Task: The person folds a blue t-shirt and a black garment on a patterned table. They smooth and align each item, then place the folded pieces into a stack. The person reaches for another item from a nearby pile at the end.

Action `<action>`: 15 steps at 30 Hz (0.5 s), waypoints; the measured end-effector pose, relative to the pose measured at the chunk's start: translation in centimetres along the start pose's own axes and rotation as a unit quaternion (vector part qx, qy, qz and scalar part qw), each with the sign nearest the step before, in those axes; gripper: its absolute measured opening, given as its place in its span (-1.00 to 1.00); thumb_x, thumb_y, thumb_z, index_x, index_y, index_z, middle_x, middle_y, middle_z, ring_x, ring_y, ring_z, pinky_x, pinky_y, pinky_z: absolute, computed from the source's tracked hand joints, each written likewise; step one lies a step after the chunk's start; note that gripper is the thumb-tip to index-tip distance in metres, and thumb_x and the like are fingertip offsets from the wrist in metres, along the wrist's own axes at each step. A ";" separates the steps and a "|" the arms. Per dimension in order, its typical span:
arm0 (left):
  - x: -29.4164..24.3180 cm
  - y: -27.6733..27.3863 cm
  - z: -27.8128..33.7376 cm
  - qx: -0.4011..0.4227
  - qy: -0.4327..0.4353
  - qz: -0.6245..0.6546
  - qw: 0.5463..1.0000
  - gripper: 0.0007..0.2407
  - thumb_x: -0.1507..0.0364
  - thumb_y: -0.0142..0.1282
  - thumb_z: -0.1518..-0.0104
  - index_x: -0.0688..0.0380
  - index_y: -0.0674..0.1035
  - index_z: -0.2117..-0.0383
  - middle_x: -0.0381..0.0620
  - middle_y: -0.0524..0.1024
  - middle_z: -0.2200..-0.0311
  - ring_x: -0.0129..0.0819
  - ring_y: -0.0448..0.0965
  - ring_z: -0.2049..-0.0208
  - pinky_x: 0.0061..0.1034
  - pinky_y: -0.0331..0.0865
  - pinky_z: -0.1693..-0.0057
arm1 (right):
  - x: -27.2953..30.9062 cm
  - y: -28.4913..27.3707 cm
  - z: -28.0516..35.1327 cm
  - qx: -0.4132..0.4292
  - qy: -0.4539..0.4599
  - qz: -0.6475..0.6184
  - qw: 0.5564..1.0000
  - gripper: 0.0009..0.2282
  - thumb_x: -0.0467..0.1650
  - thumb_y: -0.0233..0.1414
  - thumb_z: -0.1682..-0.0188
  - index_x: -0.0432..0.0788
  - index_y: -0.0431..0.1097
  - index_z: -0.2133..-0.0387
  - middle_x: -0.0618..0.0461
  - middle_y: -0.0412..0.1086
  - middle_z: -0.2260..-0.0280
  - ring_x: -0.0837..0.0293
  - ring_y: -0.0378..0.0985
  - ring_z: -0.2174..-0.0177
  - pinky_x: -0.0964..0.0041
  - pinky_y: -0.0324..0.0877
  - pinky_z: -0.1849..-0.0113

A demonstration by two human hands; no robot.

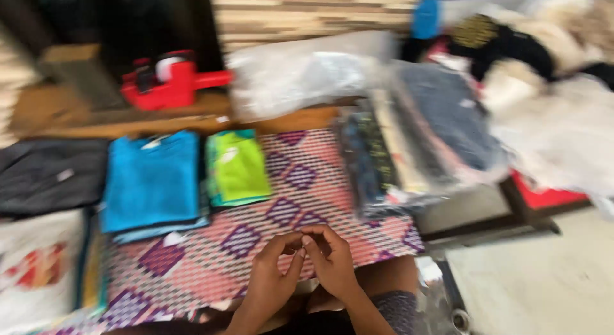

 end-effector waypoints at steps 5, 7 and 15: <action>-6.4 7.7 -4.5 0.054 0.076 0.035 0.995 -0.81 0.41 0.10 -0.21 0.14 0.62 0.11 -0.09 0.68 0.21 -0.31 0.71 0.22 -0.45 0.56 0.06 | 4.0 -11.0 0.5 -0.087 -0.084 -0.012 0.993 -0.82 -0.37 0.05 -0.06 -0.21 0.51 0.17 0.02 0.54 0.30 0.19 0.63 0.31 0.33 0.57 0.26; -8.3 10.3 -6.0 0.062 0.107 0.042 0.991 -0.81 0.42 0.11 -0.20 0.16 0.62 0.12 -0.09 0.69 0.22 -0.33 0.71 0.24 -0.46 0.56 0.07 | 5.3 -14.8 0.8 -0.116 -0.107 -0.037 0.987 -0.86 -0.45 0.06 -0.07 -0.25 0.51 0.19 -0.01 0.51 0.30 0.19 0.60 0.29 0.33 0.54 0.22; -17.2 18.0 -11.1 0.176 0.197 0.057 0.963 -0.76 0.44 0.04 -0.25 0.25 0.52 0.00 0.01 0.59 0.12 -0.23 0.65 0.12 -0.40 0.54 -0.02 | 11.1 -25.4 0.3 -0.196 -0.252 -0.039 0.947 -0.89 -0.50 0.05 -0.10 -0.28 0.47 0.17 -0.05 0.47 0.25 0.17 0.53 0.25 0.36 0.48 0.19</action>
Point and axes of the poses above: each hand's wrist, its own z-axis away from the middle knuckle, its own y-axis out of the palm, x = y × z, the point moved 6 cm from there along -z, towards the middle knuckle
